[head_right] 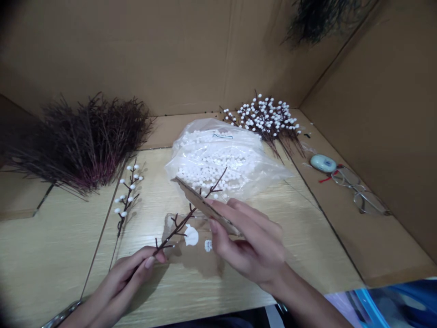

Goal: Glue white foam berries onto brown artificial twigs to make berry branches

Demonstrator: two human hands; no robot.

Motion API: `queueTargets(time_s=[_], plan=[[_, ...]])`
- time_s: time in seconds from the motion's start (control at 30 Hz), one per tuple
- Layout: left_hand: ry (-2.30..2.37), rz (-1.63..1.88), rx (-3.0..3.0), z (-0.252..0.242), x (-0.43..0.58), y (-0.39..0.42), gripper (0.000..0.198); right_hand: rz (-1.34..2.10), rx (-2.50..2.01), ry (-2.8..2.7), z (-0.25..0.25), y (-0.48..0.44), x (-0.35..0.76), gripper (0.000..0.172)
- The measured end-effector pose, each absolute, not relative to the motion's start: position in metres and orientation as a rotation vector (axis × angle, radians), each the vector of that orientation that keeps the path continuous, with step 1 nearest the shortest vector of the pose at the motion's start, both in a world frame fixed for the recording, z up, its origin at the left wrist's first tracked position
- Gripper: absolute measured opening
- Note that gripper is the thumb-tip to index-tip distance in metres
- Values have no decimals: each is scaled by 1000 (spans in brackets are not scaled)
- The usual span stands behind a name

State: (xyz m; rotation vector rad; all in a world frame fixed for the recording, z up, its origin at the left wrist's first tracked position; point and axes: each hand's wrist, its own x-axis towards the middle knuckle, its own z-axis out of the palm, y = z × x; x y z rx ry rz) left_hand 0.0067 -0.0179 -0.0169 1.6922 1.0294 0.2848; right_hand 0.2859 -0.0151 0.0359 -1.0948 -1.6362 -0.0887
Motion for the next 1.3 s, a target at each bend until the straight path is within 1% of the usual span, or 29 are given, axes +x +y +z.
queueTargets(time_s=[0.17, 0.37, 0.53, 0.67, 0.77, 0.93, 1.13, 1.3], plan=[[1027, 273, 1685, -18, 6, -18, 26, -132, -1117, -1634, 36, -16, 286, 29], [1036, 285, 1701, -17, 7, -18, 26, -146, -1155, -1655, 37, -17, 288, 20], [1026, 287, 1701, -17, 6, -18, 24, -163, -1105, -1619, 37, -15, 288, 21], [1020, 280, 1693, -18, 5, -18, 24, -155, -1136, -1603, 38, -15, 287, 18], [1017, 281, 1685, -20, 5, -18, 24, -151, -1139, -1607, 38, -16, 287, 21], [1017, 263, 1680, -20, 5, -19, 27, -177, -1211, -1567, 37, -19, 288, 16], [1034, 258, 1698, -18, 6, -18, 27, -166, -1152, -1579, 39, -16, 288, 21], [1050, 254, 1685, -16, 7, -17, 28, -147, -1166, -1534, 38, -16, 288, 16]])
